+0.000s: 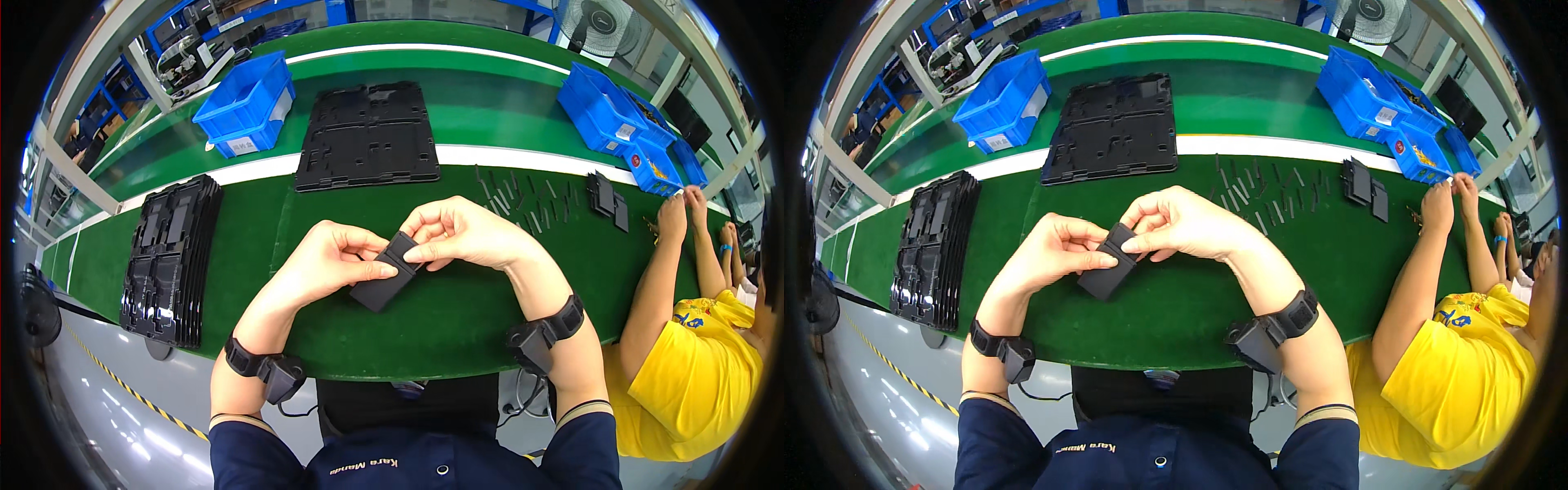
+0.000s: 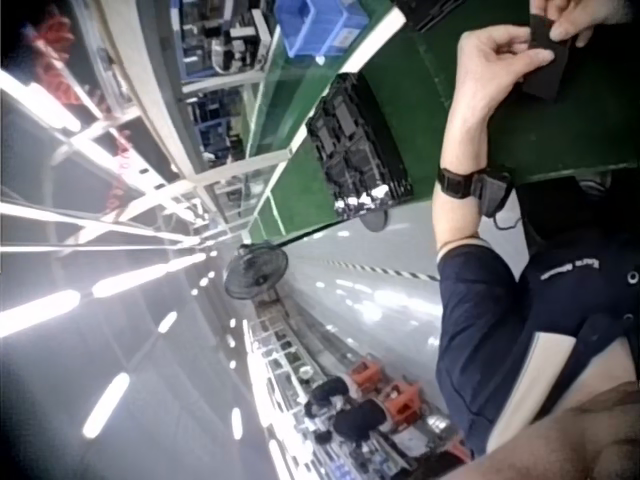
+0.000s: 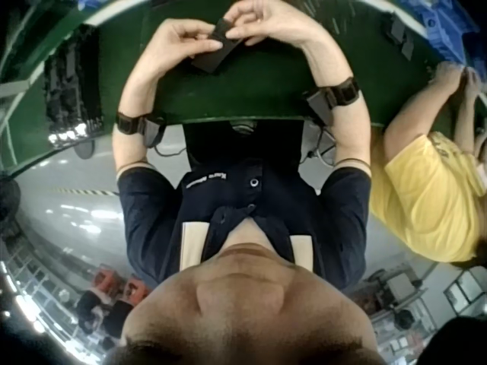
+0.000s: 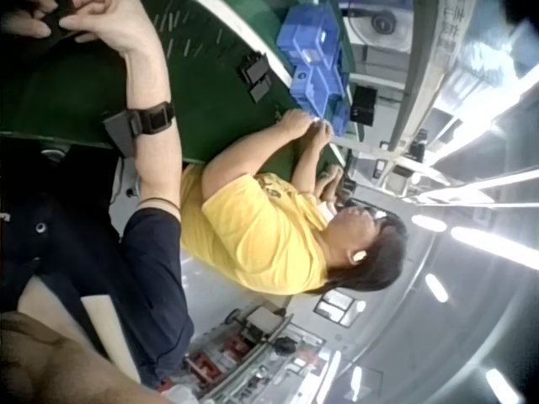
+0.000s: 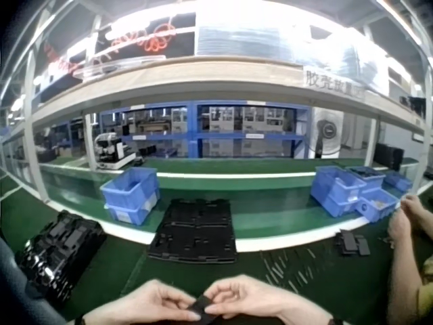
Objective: Manually assemble small black plastic housing components by fitting internal parts and covers.
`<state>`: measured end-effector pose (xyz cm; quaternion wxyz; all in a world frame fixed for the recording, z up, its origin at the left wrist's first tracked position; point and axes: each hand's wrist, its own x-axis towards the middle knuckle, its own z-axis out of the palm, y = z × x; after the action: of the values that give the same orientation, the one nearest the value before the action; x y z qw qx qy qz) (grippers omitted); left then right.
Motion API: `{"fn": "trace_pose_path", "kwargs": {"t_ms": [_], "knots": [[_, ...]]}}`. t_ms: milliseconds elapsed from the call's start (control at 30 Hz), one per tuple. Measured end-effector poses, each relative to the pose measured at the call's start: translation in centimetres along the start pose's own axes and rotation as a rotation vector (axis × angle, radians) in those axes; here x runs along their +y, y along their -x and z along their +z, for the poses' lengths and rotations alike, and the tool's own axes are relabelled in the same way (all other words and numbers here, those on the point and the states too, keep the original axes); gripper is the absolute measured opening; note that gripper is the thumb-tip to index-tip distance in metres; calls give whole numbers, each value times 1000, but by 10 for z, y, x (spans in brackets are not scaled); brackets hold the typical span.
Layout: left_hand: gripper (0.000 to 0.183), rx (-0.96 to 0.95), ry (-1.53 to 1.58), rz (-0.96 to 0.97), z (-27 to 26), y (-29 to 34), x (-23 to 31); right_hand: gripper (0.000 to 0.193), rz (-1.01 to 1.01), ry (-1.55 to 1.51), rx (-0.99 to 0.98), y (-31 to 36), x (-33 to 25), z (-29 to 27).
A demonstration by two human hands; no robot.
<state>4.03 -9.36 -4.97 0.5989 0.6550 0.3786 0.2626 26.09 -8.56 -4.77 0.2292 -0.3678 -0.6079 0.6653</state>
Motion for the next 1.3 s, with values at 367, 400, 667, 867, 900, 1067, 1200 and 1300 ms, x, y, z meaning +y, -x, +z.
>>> {"fn": "trace_pose_path", "kwargs": {"t_ms": [367, 400, 667, 867, 900, 1067, 1200, 1300], "knots": [[54, 449, -1059, 581, 13, -2, 4, 33, -175, -175, 342, -13, 17, 2], [54, 448, -1059, 582, 12, -3, 2, 33, -175, -175, 343, -13, 16, 2], [49, 410, -740, 508, 15, -8, -7, 29, -164, -145, 335, -6, 11, -4], [45, 424, -740, 613, 15, -6, -7, 26, -273, -26, 249, -2, 4, 4], [44, 408, -758, 628, 15, -6, -8, 26, -293, 46, 260, -3, 5, 4], [25, 329, -159, 265, 6, -8, -7, 21, -297, 67, 205, -2, 2, 3], [23, 85, 0, -62, -6, -8, -3, 19, -287, 184, 199, 6, -6, 5], [17, 122, -106, 124, -4, -8, -5, 19, -270, 240, 202, 5, -6, 3]]}}
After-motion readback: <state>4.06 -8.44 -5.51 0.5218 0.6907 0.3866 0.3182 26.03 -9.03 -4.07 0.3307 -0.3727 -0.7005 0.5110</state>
